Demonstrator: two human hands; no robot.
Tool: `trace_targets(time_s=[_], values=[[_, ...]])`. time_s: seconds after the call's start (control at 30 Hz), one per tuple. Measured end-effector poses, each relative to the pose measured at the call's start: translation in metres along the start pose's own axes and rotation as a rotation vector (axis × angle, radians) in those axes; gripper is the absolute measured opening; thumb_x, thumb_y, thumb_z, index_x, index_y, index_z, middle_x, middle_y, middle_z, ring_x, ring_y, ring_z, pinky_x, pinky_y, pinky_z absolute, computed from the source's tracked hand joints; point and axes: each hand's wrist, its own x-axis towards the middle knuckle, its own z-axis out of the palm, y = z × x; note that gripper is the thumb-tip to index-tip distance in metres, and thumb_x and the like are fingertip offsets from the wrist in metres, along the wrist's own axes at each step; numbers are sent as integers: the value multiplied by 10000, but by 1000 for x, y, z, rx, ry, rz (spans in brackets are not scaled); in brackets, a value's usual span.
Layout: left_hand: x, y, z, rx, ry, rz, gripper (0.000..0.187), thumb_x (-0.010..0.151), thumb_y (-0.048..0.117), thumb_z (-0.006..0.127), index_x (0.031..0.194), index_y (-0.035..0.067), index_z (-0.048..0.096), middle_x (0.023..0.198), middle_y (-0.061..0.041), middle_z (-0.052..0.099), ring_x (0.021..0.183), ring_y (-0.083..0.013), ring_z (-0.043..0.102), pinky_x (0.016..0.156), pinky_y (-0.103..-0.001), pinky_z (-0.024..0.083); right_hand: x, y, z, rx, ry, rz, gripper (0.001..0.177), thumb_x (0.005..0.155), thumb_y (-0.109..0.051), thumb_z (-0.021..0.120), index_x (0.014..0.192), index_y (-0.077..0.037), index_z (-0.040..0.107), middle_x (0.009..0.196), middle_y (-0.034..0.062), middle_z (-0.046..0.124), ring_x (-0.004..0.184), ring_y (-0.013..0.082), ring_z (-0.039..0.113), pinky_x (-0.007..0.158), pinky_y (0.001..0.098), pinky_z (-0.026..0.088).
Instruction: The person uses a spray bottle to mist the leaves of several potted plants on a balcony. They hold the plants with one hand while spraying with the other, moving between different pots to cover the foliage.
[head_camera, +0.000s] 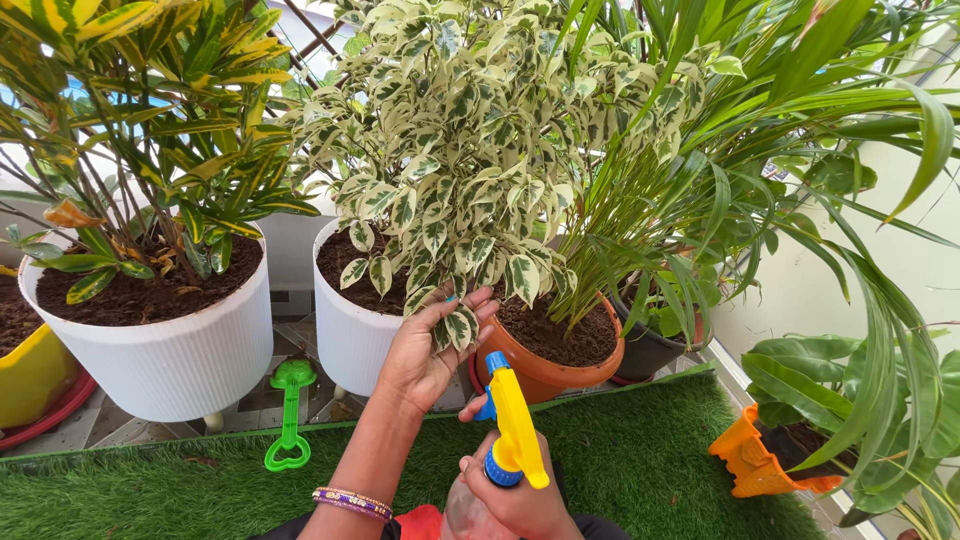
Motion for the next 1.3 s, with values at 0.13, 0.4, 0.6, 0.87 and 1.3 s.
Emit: trace_targets(time_s=[0.13,0.4,0.6,0.87,1.3], values=[[-3,1,5,18,23,7,407,991,96,451,1392,28,428,1388,-256,613,1263,-380,628,995,-471,558,-3,0,-2,37,-24,79,531,776,67,724,1276,21,552,1074,91,702,608,77,687,635,251,558],[-5,-3,7,8,37,-4,359,994,119,459,1350,96,416,1364,-252,632,1249,-371,636,989,-473,562,-15,17,-4,-12,-40,47,584,759,46,765,1304,25,556,1021,93,742,607,91,681,646,252,559],[-5,-4,7,8,42,5,336,1006,138,460,1336,87,432,1363,-250,633,1232,-371,648,971,-480,564,-13,8,-6,44,36,38,524,770,53,746,1260,28,564,1090,99,706,616,87,671,638,251,574],[-2,-5,2,9,66,17,315,1007,139,441,1317,112,395,1353,-251,641,1220,-374,650,972,-486,564,-17,2,-7,-101,-3,30,492,784,48,782,1249,1,628,660,-3,633,588,50,612,605,231,515],[-11,-10,0,91,36,-1,408,1007,224,505,1378,55,495,1328,-190,675,1195,-304,676,945,-425,565,-20,7,-15,-27,-25,52,518,791,81,758,1265,18,558,1162,112,715,667,47,654,671,230,551]])
